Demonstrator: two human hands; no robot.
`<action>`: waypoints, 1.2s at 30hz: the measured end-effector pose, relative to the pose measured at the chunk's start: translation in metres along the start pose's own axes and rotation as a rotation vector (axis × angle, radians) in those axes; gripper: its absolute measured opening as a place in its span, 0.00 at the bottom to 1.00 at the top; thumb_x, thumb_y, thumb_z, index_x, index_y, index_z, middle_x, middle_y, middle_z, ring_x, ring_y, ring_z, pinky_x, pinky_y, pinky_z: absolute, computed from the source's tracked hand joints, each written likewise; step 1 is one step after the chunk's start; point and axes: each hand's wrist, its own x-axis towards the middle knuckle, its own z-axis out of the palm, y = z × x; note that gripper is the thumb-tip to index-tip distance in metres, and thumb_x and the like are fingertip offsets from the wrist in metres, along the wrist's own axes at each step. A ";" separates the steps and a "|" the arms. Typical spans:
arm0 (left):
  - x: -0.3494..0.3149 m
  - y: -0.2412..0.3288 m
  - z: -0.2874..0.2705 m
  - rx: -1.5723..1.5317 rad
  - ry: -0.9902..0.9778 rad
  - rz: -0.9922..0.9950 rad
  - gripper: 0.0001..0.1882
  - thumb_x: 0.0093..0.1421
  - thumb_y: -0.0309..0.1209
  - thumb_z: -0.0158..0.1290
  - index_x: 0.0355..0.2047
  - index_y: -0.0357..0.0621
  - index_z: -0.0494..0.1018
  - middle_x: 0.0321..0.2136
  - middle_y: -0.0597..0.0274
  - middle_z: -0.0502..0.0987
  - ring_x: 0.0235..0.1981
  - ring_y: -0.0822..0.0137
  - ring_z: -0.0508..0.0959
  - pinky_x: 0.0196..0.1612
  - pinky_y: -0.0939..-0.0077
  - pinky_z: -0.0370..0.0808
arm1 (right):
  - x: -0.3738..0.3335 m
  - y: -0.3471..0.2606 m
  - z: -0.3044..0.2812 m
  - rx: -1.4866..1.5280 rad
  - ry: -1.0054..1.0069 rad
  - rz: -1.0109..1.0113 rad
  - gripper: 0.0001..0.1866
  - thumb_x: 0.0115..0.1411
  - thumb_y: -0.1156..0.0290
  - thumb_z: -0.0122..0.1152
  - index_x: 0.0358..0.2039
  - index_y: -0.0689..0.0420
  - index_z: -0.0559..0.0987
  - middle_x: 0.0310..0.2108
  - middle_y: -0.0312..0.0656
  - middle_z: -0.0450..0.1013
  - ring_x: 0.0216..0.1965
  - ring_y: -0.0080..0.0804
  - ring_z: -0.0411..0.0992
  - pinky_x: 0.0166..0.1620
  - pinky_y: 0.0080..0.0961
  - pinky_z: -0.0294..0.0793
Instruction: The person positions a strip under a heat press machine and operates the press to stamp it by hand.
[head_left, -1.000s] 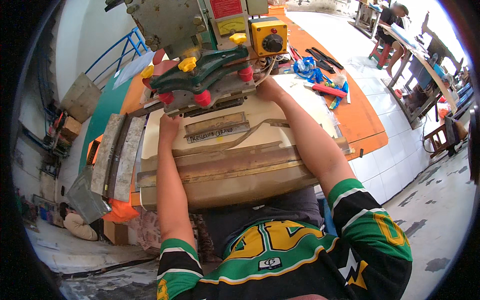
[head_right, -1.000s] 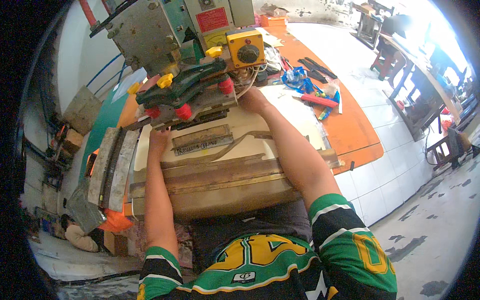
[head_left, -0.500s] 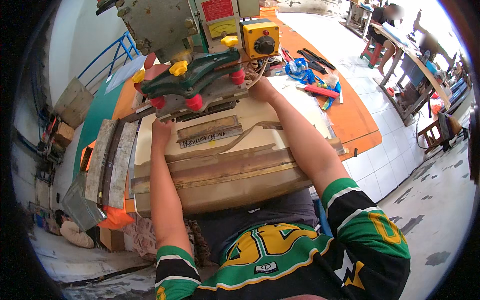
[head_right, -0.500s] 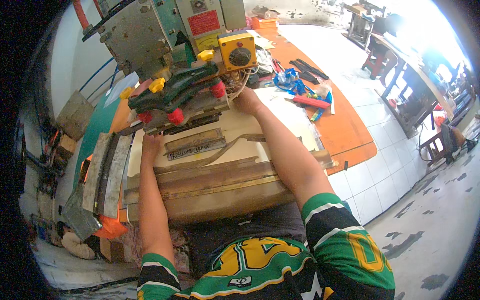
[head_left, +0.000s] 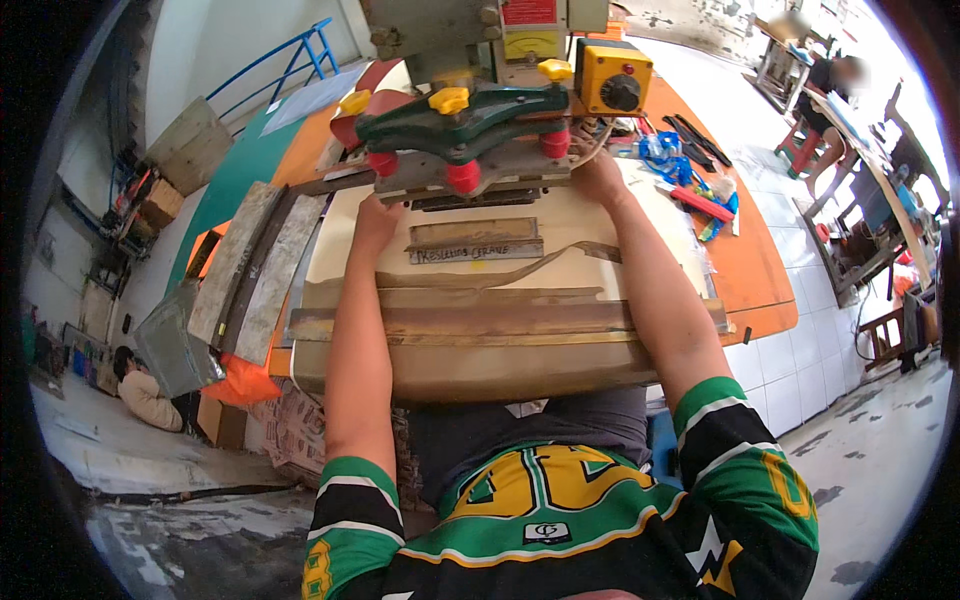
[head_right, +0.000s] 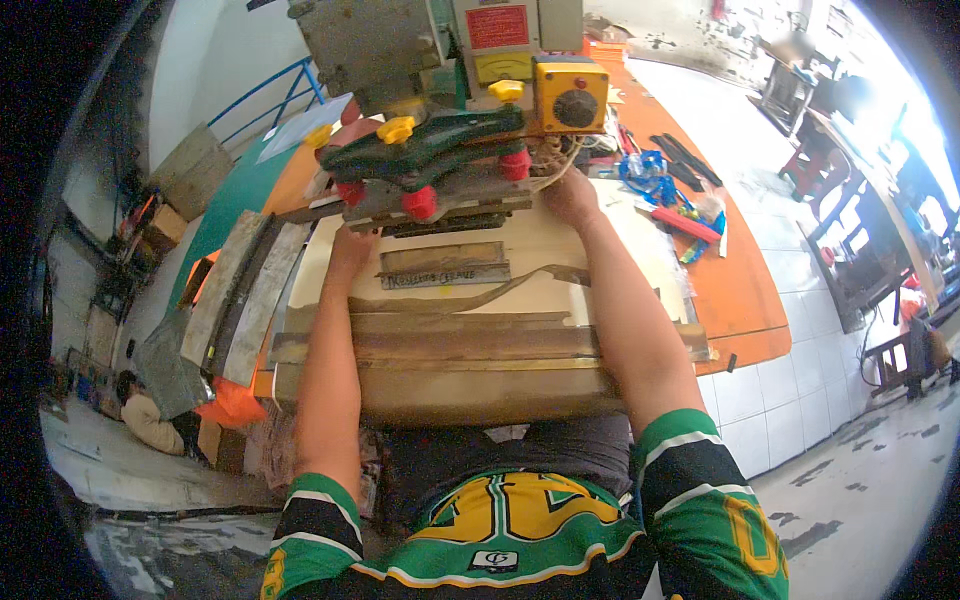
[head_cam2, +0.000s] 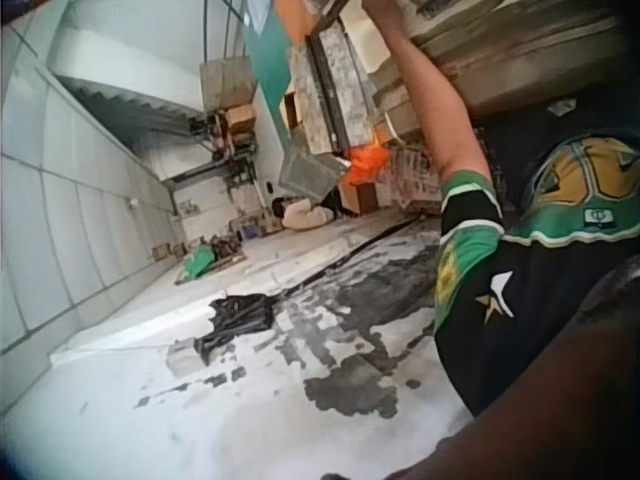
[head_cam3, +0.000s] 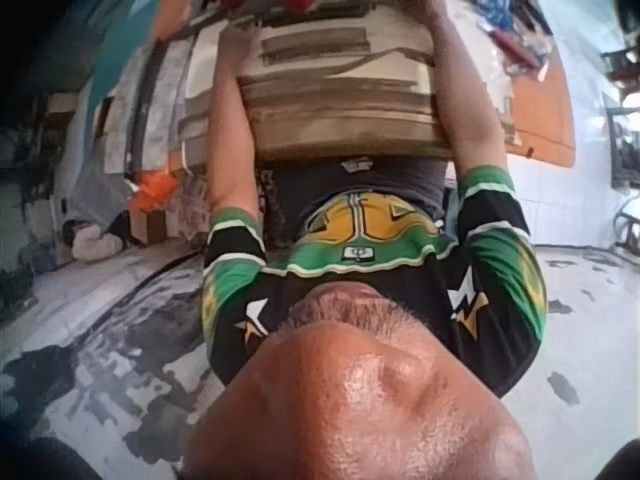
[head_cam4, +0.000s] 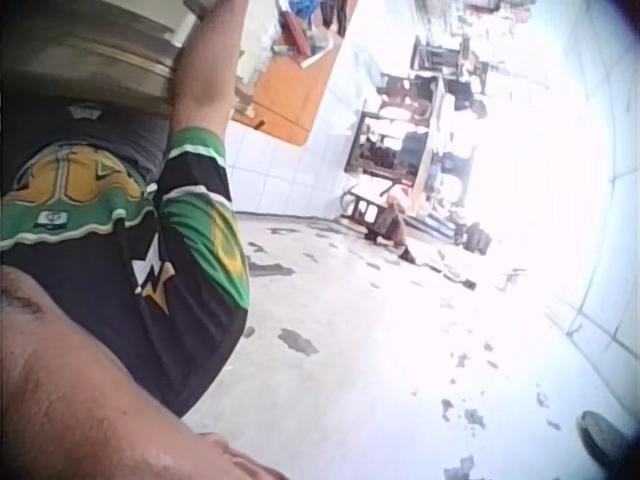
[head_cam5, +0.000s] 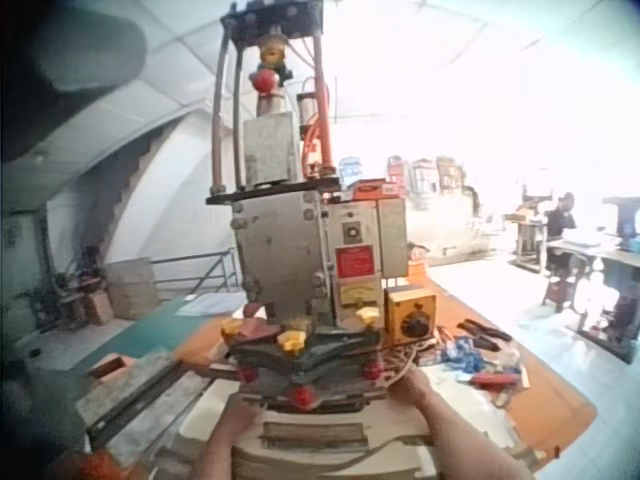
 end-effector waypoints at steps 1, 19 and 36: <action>0.001 -0.006 0.003 0.009 0.080 0.065 0.14 0.49 0.31 0.52 0.31 0.30 0.70 0.26 0.43 0.75 0.31 0.48 0.76 0.32 0.63 0.70 | -0.001 0.002 0.002 0.064 0.089 0.014 0.20 0.51 0.70 0.47 0.47 0.53 0.67 0.45 0.47 0.68 0.46 0.46 0.66 0.46 0.35 0.68; -0.007 0.024 -0.001 -0.356 0.246 -0.037 0.14 0.52 0.31 0.50 0.36 0.35 0.70 0.32 0.45 0.75 0.38 0.50 0.75 0.38 0.67 0.70 | 0.011 -0.037 -0.044 -0.256 -0.415 -0.020 0.25 0.52 0.69 0.45 0.52 0.59 0.63 0.54 0.47 0.60 0.58 0.44 0.53 0.61 0.35 0.49; 0.000 0.000 0.007 -0.180 0.262 0.157 0.14 0.49 0.29 0.50 0.36 0.35 0.70 0.30 0.45 0.76 0.36 0.47 0.74 0.36 0.63 0.70 | 0.019 -0.056 -0.054 -0.303 -0.417 -0.048 0.19 0.51 0.71 0.45 0.46 0.55 0.70 0.51 0.41 0.65 0.54 0.37 0.60 0.56 0.31 0.57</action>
